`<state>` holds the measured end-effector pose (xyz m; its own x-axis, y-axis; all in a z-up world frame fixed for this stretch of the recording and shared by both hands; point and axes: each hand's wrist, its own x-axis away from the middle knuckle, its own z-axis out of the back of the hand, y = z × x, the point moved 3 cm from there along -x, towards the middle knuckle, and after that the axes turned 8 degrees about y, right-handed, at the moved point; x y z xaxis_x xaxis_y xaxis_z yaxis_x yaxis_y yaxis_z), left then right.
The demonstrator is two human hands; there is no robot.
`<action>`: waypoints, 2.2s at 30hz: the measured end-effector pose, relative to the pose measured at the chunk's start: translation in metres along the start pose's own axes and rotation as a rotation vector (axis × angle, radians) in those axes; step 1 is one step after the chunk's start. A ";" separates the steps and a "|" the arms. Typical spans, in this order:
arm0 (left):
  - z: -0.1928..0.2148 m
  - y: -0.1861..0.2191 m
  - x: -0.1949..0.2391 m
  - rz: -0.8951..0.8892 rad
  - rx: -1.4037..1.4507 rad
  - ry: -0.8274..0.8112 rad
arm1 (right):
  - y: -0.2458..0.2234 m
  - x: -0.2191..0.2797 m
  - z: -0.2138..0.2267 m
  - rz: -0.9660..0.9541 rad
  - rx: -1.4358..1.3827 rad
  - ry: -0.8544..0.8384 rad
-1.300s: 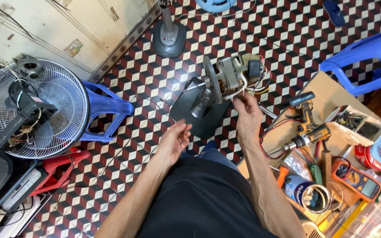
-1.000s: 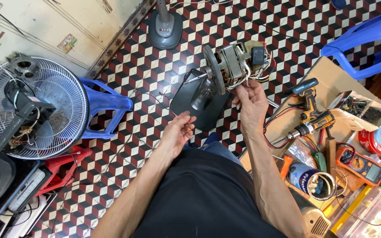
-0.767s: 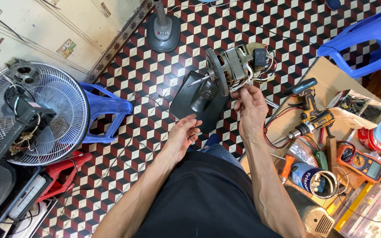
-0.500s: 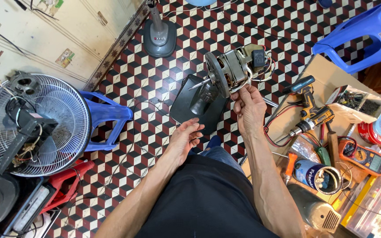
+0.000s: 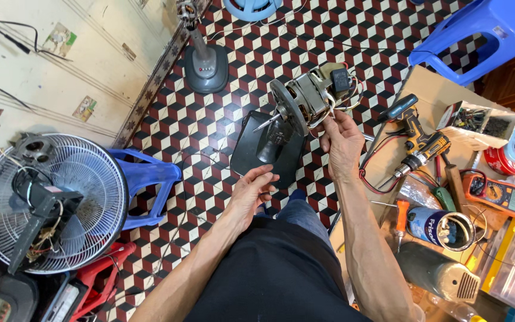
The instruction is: The person repairs a disassembled fan motor by stripping, twisting, and taping wires, then using a heat gun to shrink-wrap the connections. They handle pliers, scissors, electrical tape, and a heat gun while working at a cluttered workbench.
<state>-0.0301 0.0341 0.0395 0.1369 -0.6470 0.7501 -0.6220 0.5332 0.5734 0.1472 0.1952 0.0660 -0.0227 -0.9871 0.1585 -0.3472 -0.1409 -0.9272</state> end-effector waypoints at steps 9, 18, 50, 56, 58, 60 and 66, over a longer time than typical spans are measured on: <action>-0.024 0.022 -0.005 -0.191 -0.219 -0.052 | 0.007 0.003 0.002 -0.042 0.057 0.102; -0.102 0.051 0.031 -1.038 -0.797 -0.035 | 0.010 0.003 0.006 -0.238 -0.104 0.057; -0.145 0.052 0.000 -1.063 -0.969 0.203 | 0.011 0.000 0.017 -0.204 -0.209 0.036; -0.150 0.048 -0.002 -0.964 -0.886 0.215 | 0.016 -0.005 0.024 -0.108 -0.023 0.014; -0.151 0.049 -0.001 -0.920 -0.900 0.217 | 0.016 -0.005 0.026 -0.161 -0.062 0.012; -0.152 0.051 -0.001 -0.925 -0.958 0.233 | 0.013 -0.005 0.028 -0.266 -0.186 0.015; -0.156 0.059 0.002 -0.793 -1.033 0.207 | 0.006 -0.021 0.031 -0.413 -0.161 -0.137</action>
<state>0.0533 0.1493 0.1258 0.3619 -0.9288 0.0795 0.5395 0.2782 0.7947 0.1748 0.2129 0.0468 0.2682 -0.8532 0.4474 -0.4427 -0.5216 -0.7293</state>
